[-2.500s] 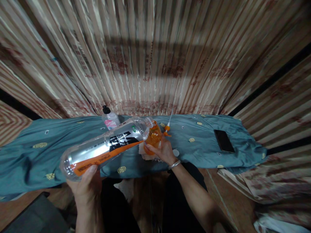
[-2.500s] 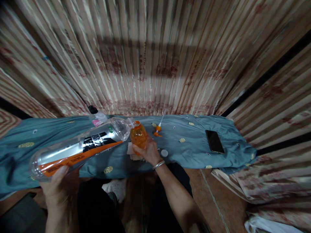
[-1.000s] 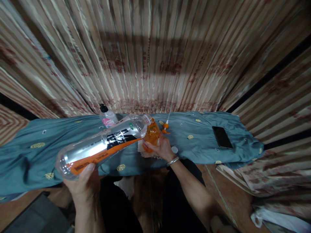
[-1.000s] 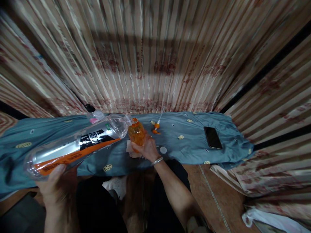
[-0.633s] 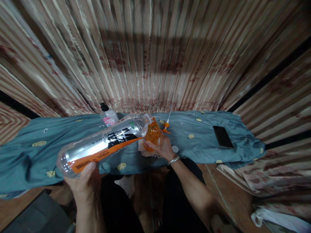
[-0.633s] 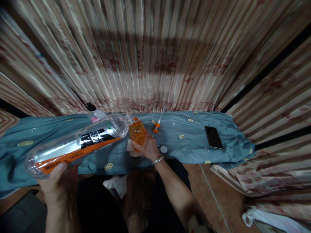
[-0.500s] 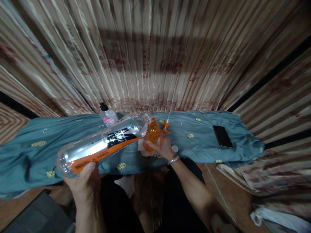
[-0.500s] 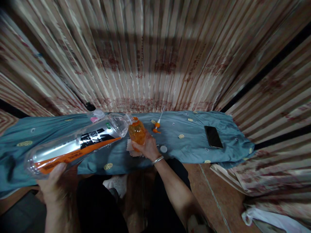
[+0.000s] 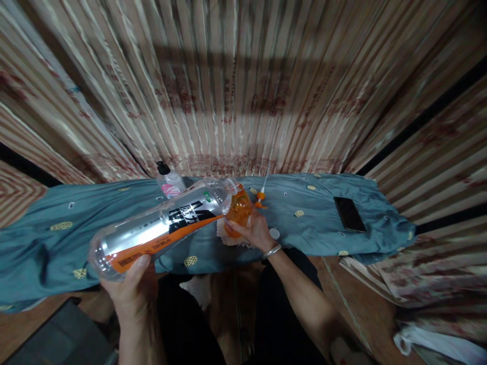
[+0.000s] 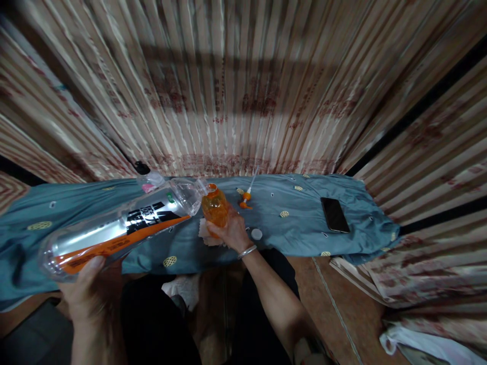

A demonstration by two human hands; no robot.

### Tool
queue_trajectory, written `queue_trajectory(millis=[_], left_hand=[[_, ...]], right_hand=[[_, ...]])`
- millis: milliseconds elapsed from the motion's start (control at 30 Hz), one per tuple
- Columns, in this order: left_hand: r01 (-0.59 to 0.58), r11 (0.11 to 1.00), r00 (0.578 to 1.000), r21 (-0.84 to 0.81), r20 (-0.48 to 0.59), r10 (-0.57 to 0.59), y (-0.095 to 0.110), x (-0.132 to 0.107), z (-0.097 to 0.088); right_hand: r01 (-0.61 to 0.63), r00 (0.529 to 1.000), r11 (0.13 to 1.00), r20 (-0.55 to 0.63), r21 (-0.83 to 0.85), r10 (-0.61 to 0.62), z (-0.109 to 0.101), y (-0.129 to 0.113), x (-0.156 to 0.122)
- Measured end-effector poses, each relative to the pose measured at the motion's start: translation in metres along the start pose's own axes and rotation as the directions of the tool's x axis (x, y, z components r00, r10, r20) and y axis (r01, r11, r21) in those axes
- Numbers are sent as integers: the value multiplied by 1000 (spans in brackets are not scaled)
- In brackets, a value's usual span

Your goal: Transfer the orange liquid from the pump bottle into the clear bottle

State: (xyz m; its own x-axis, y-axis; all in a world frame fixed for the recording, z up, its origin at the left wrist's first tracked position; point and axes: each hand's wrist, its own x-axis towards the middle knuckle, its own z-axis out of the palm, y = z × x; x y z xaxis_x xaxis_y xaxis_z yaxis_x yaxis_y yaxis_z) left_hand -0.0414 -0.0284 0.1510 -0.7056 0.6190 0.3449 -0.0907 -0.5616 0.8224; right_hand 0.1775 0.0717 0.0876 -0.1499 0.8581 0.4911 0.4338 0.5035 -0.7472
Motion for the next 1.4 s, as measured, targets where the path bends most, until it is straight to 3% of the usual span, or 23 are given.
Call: queue_trajectory(millis=[467,733,1400], left_hand=[[7,1000,1000,18,0,-7,0,-1,1],[-4,998,1000,65,10,3,0,0,1],[-9,1000,1000,29,24,8,5,-1,5]], right_hand=[[2,1000,1000,11,26,-2,0,-1,0],[-58,998,998,36,-5,58,0,-2,0],[-8,1000,1000,-2,11,8,0,0,-1]])
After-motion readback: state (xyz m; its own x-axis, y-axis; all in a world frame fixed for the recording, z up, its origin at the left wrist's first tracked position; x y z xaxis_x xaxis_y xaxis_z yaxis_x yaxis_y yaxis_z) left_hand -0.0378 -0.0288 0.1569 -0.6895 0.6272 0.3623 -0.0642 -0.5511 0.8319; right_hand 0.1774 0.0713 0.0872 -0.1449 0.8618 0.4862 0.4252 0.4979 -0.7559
